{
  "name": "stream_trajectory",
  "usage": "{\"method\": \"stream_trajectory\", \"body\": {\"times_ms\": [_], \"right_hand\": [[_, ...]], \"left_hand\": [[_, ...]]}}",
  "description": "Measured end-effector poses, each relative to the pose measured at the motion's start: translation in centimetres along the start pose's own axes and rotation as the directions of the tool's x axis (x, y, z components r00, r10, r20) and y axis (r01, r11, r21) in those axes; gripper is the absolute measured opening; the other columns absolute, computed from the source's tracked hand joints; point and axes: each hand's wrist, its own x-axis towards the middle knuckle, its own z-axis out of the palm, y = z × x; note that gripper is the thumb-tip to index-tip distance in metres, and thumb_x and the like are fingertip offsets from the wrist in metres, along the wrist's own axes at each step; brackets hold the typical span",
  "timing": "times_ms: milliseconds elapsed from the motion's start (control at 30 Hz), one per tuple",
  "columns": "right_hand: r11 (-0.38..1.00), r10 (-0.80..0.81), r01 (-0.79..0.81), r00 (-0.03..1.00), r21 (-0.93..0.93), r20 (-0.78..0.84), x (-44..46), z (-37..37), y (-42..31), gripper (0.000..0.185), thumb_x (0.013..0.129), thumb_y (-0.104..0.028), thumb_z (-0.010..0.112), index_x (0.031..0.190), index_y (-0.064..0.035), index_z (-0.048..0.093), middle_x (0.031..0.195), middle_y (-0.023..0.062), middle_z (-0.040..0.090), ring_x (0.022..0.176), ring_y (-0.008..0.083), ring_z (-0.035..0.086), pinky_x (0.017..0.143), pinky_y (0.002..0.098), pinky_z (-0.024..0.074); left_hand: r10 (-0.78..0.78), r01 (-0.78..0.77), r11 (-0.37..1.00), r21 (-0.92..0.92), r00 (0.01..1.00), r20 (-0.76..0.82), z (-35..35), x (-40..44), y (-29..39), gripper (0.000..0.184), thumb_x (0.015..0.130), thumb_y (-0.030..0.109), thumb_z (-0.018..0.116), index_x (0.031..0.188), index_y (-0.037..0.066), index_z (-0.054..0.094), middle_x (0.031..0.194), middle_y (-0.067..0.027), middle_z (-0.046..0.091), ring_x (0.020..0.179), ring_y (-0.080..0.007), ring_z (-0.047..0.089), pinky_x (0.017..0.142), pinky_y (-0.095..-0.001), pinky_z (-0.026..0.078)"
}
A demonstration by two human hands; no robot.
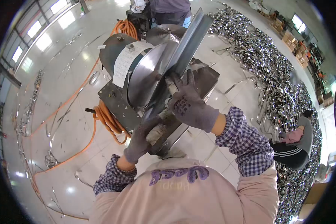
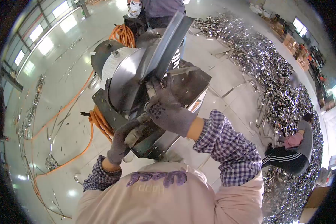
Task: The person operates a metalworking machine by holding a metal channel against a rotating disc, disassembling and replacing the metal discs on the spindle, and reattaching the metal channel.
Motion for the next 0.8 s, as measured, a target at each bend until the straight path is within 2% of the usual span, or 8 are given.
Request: {"method": "stream_trajectory", "body": {"times_ms": [200,267,367,433,567,633,733,800], "right_hand": [[0.917,0.05,-0.073,0.996,0.392,0.067,-0.9,1.6,0.8,0.023,0.076,-0.022,0.064,0.097,-0.0125,0.059,0.088,0.0075,0.053,0.097,0.0326,0.047,0.093,0.0452,0.034],[0.988,-0.06,0.082,0.985,-0.13,0.164,-0.3,-1.9,-0.2,0.021,0.074,-0.022,0.067,0.091,-0.0115,0.06,0.09,0.0075,0.053,0.095,0.0284,0.049,0.09,0.0404,0.036],[0.949,-0.093,0.186,0.937,-0.256,0.337,0.1,-2.7,-0.8,0.032,0.081,-0.033,0.055,0.089,-0.0037,0.062,0.089,0.0135,0.057,0.095,0.0317,0.048,0.09,0.0468,0.034],[0.993,-0.11,0.116,0.973,-0.014,0.205,0.5,-3.0,-1.1,0.027,0.081,-0.031,0.056,0.084,-0.0045,0.062,0.085,0.012,0.058,0.093,0.0291,0.05,0.088,0.0447,0.0361],[0.903,0.016,0.003,0.999,0.43,-0.04,-0.6,-1.4,-0.5,0.016,0.08,-0.019,0.058,0.077,-0.0041,0.061,0.079,0.0112,0.058,0.09,0.0271,0.052,0.09,0.0439,0.0354],[0.955,-0.011,0.021,0.999,0.297,-0.035,-0.4,-0.4,0.0,0.011,0.08,-0.014,0.058,0.078,-0.004,0.06,0.08,0.0116,0.058,0.091,0.0264,0.052,0.089,0.0433,0.036],[0.92,0.119,-0.144,0.989,0.363,0.092,0.0,-0.5,-0.5,0.006,0.079,-0.01,0.058,0.08,-0.0037,0.059,0.081,0.0123,0.057,0.09,0.0261,0.052,0.089,0.0427,0.0359],[0.943,0.121,-0.173,0.974,0.284,0.191,0.4,-1.7,-1.1,0.006,0.078,-0.009,0.057,0.081,-0.0033,0.059,0.082,0.0127,0.057,0.091,0.0262,0.051,0.088,0.0445,0.036]], "left_hand": [[-0.11,0.137,0.969,0.205,0.984,-0.137,-0.4,1.1,2.4,0.025,0.079,0.019,0.066,0.098,0.004,0.066,0.088,-0.0141,0.065,0.085,-0.0266,0.062,0.076,-0.0357,0.047],[-0.078,0.153,0.927,0.343,0.972,-0.223,0.5,2.3,1.4,0.027,0.077,0.024,0.068,0.096,0.004,0.067,0.085,-0.0134,0.066,0.078,-0.0266,0.064,0.07,-0.0353,0.048],[0.083,0.098,0.797,0.596,0.959,-0.27,1.6,3.8,0.7,0.036,0.076,0.032,0.07,0.098,0.005,0.066,0.085,-0.0137,0.066,0.073,-0.0276,0.064,0.065,-0.0346,0.048],[0.093,0.128,0.778,0.615,0.945,-0.313,2.0,4.1,0.5,0.034,0.073,0.031,0.071,0.097,0.007,0.066,0.083,-0.0148,0.065,0.071,-0.0311,0.063,0.064,-0.0367,0.049],[0.067,0.12,0.758,0.641,0.963,-0.261,1.9,4.7,0.7,0.035,0.072,0.028,0.071,0.1,0.008,0.064,0.088,-0.0143,0.065,0.078,-0.0299,0.063,0.069,-0.0373,0.049],[0.059,0.077,0.811,0.58,0.975,-0.212,1.3,4.4,0.7,0.034,0.074,0.023,0.069,0.104,0.009,0.063,0.092,-0.0144,0.064,0.083,-0.0304,0.062,0.073,-0.0376,0.049],[-0.043,0.064,0.785,0.616,0.998,-0.049,0.4,3.9,0.6,0.033,0.079,0.013,0.063,0.112,0.011,0.059,0.102,-0.015,0.062,0.092,-0.0316,0.06,0.079,-0.0372,0.049],[0.099,-0.141,0.754,0.641,0.99,0.1,-0.5,3.0,0.8,0.036,0.082,0.018,0.061,0.117,0.009,0.056,0.104,-0.0175,0.061,0.098,-0.0337,0.058,0.083,-0.0378,0.047]]}}
